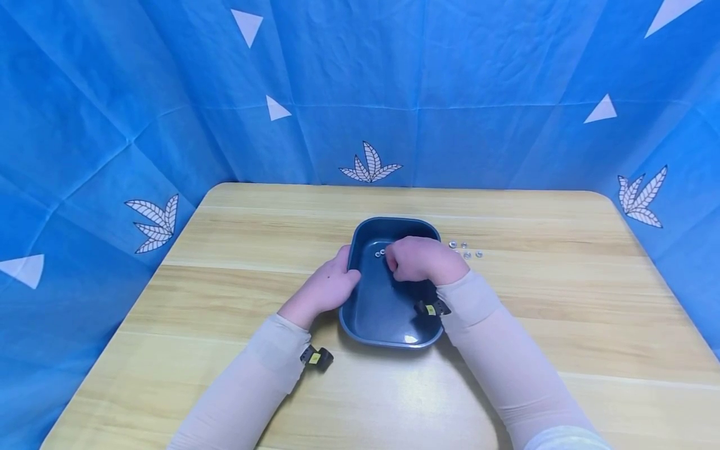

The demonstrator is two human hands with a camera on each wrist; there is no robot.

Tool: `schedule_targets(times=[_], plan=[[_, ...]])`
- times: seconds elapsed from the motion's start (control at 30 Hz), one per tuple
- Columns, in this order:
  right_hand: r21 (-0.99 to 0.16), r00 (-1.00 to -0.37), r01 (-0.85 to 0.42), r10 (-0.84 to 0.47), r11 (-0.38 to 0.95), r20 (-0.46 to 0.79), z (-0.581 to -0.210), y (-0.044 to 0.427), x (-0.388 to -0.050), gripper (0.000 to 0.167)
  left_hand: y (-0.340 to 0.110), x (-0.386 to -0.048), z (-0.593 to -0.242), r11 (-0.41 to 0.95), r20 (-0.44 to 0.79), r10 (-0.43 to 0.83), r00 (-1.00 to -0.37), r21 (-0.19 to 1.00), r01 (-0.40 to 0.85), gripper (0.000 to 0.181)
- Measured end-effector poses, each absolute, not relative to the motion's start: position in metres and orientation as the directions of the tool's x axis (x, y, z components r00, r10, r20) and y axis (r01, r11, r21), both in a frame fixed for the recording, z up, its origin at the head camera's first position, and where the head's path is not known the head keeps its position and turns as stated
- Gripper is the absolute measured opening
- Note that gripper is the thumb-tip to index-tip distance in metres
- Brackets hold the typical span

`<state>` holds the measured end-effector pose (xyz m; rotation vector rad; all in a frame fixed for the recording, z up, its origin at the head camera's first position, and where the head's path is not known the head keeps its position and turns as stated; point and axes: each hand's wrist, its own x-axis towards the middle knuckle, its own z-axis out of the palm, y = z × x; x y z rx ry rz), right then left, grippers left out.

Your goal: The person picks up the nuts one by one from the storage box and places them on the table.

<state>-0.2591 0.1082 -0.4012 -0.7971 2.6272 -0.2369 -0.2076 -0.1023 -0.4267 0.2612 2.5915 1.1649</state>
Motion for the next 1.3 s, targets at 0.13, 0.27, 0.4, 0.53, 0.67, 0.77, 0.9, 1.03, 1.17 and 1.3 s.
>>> schedule_targets(times=[0.13, 0.27, 0.4, 0.53, 0.67, 0.77, 0.9, 1.03, 1.17, 1.3], plan=[[-0.266, -0.765, -0.503, -0.567, 0.822, -0.305, -0.4022, 0.108, -0.2597, 0.012, -0.1027, -0.2078, -0.4274, 0.659, -0.18, 0.28, -0.943, 0.75, 0.053, 0.054], [-0.265, -0.763, -0.511, -0.573, 0.818, -0.299, -0.402, 0.1082, -0.2599, 0.013, -0.1031, -0.2078, -0.4277, 0.655, -0.18, 0.283, -0.942, 0.754, 0.052, 0.055], [-0.264, -0.761, -0.519, -0.58, 0.813, -0.291, -0.401, 0.1084, -0.2595, 0.014, -0.1031, -0.2081, -0.4279, 0.651, -0.183, 0.281, -0.942, 0.757, 0.047, 0.056], [-0.266, -0.756, -0.529, -0.589, 0.806, -0.284, -0.4007, 0.1086, -0.2593, 0.015, -0.1026, -0.2079, -0.4276, 0.649, -0.192, 0.276, -0.942, 0.76, 0.035, 0.056], [-0.277, -0.755, -0.529, -0.594, 0.802, -0.277, -0.4006, 0.1085, -0.259, 0.016, -0.1026, -0.2078, -0.4279, 0.65, -0.195, 0.276, -0.941, 0.759, 0.033, 0.055], [-0.287, -0.755, -0.529, -0.597, 0.799, -0.271, -0.4011, 0.1086, -0.2591, 0.016, -0.1027, -0.2077, -0.4279, 0.651, -0.193, 0.278, -0.941, 0.758, 0.037, 0.055], [-0.302, -0.752, -0.529, -0.603, 0.793, -0.265, -0.4015, 0.1089, -0.2595, 0.016, -0.1027, -0.2079, -0.4277, 0.651, -0.195, 0.28, -0.94, 0.758, 0.037, 0.056], [-0.305, -0.754, -0.528, -0.603, 0.792, -0.259, -0.402, 0.1092, -0.2599, 0.016, -0.1025, -0.2074, -0.4265, 0.647, -0.198, 0.281, -0.939, 0.762, 0.033, 0.056], [-0.305, -0.753, -0.529, -0.604, 0.792, -0.262, -0.4028, 0.1093, -0.2605, 0.015, -0.1023, -0.2067, -0.4252, 0.649, -0.19, 0.284, -0.94, 0.76, 0.043, 0.056], [-0.308, -0.743, -0.533, -0.61, 0.788, -0.274, -0.4029, 0.1086, -0.2611, 0.013, -0.1029, -0.207, -0.4254, 0.653, -0.186, 0.285, -0.94, 0.756, 0.048, 0.056]])
